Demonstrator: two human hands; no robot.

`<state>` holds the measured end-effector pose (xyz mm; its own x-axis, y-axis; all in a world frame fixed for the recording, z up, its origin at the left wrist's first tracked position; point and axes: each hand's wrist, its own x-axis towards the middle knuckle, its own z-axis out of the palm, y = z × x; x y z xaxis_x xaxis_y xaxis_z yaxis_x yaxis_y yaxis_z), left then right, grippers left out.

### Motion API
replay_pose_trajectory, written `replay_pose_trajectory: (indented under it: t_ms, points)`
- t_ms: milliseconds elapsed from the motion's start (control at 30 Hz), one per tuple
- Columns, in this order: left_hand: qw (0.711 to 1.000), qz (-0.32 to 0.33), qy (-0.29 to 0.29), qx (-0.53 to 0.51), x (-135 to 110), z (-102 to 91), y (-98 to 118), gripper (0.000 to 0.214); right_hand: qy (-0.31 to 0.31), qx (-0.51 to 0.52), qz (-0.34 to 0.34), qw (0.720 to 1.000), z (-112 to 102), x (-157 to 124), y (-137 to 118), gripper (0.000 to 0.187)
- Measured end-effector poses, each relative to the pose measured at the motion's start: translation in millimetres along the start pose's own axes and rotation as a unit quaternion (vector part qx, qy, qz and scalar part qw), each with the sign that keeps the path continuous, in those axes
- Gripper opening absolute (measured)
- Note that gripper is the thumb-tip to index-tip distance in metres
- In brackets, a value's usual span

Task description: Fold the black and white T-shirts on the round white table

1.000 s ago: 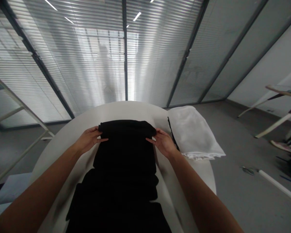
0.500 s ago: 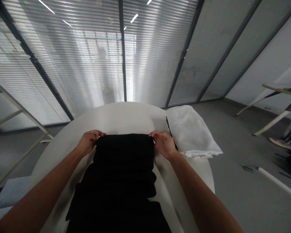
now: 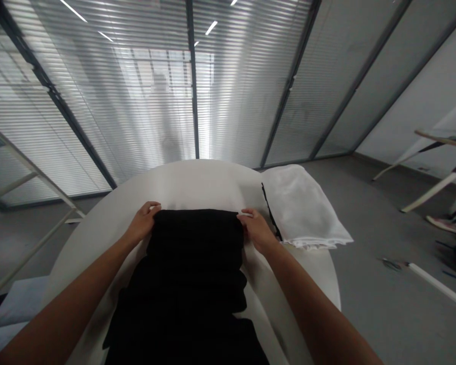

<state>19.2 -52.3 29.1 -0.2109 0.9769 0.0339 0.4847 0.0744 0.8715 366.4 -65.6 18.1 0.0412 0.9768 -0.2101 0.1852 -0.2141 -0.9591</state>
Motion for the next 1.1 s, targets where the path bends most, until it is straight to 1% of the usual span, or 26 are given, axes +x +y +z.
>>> replay_pose_trajectory:
  t_ms: [67,100,233,300,333,400,433,467,533,600,633,700,767,833,900,967,1033,1100]
  points:
    - [0.999,0.022,-0.008,0.044,-1.1,-1.9,1.5,0.033,0.005,0.022,0.045,0.999,2.1,-2.3,-1.2,0.05]
    - [0.998,0.032,-0.015,0.049,-2.0,-2.9,2.8,0.032,-0.002,0.028,0.051,0.998,3.4,-4.0,-2.7,0.051]
    - [0.996,0.062,-0.057,0.035,-5.5,-8.3,8.7,0.031,-0.075,0.029,-0.007,0.997,6.1,-12.7,-12.8,0.052]
    - [0.995,0.059,-0.082,0.007,-6.9,-11.1,10.8,0.03,-0.107,0.065,-0.017,0.992,5.8,-17.2,-18.5,0.051]
    - [0.994,0.046,-0.099,-0.023,-7.6,-12.1,11.7,0.03,-0.119,0.094,-0.012,0.988,5.6,-19.1,-21.1,0.051]
    - [0.985,0.008,-0.128,-0.12,-8.9,-13.1,13.4,0.032,-0.129,0.151,0.014,0.98,5.5,-22.0,-25.0,0.053]
    - [0.975,-0.011,-0.132,-0.179,-9.3,-13.0,14.3,0.032,-0.121,0.174,0.029,0.977,5.9,-22.7,-26.0,0.053]
    - [0.963,-0.024,-0.129,-0.235,-9.6,-12.5,15.1,0.031,-0.1,0.195,0.04,0.975,6.6,-22.8,-26.4,0.052]
    - [0.943,-0.038,-0.109,-0.312,-9.2,-11.0,15.9,0.025,-0.027,0.232,0.045,0.971,9.1,-21.7,-25.4,0.048]
    - [0.936,-0.044,-0.09,-0.338,-7.5,-9.0,14.6,0.021,0.041,0.262,0.041,0.963,12.7,-19.9,-22.8,0.044]
    - [0.935,-0.046,-0.084,-0.341,-6.3,-8.0,13.0,0.021,0.056,0.271,0.041,0.96,14.6,-19.1,-21.3,0.043]
    - [0.934,-0.049,-0.073,-0.346,-3.6,-6.1,8.2,0.022,0.056,0.274,0.047,0.959,17.7,-17.9,-18.3,0.044]
    - [0.933,-0.058,-0.071,-0.348,-1.2,-4.9,2.9,0.024,0.057,0.26,0.047,0.963,18.8,-16.8,-15.2,0.044]
    - [0.937,-0.076,-0.087,-0.329,-0.1,-4.6,-0.7,0.025,0.082,0.224,0.036,0.97,17.0,-14.6,-11.7,0.047]
    - [0.95,-0.097,-0.104,-0.277,-0.6,-5.1,-1.3,0.025,0.117,0.165,0.029,0.979,12.8,-10.9,-7.8,0.056]
    - [0.964,-0.107,-0.114,-0.217,-2.4,-6.4,0.9,0.03,0.144,0.096,0.026,0.985,7.4,-6.1,-4.0,0.065]
    - [0.971,-0.107,-0.125,-0.175,-4.8,-8.1,4.5,0.043,0.153,0.025,-0.006,0.988,2.4,-1.7,-1.2,0.068]
    - [0.973,-0.106,-0.141,-0.151,-6.7,-9.5,8.1,0.052,0.134,-0.038,-0.064,0.988,-0.4,0.8,0.4,0.063]
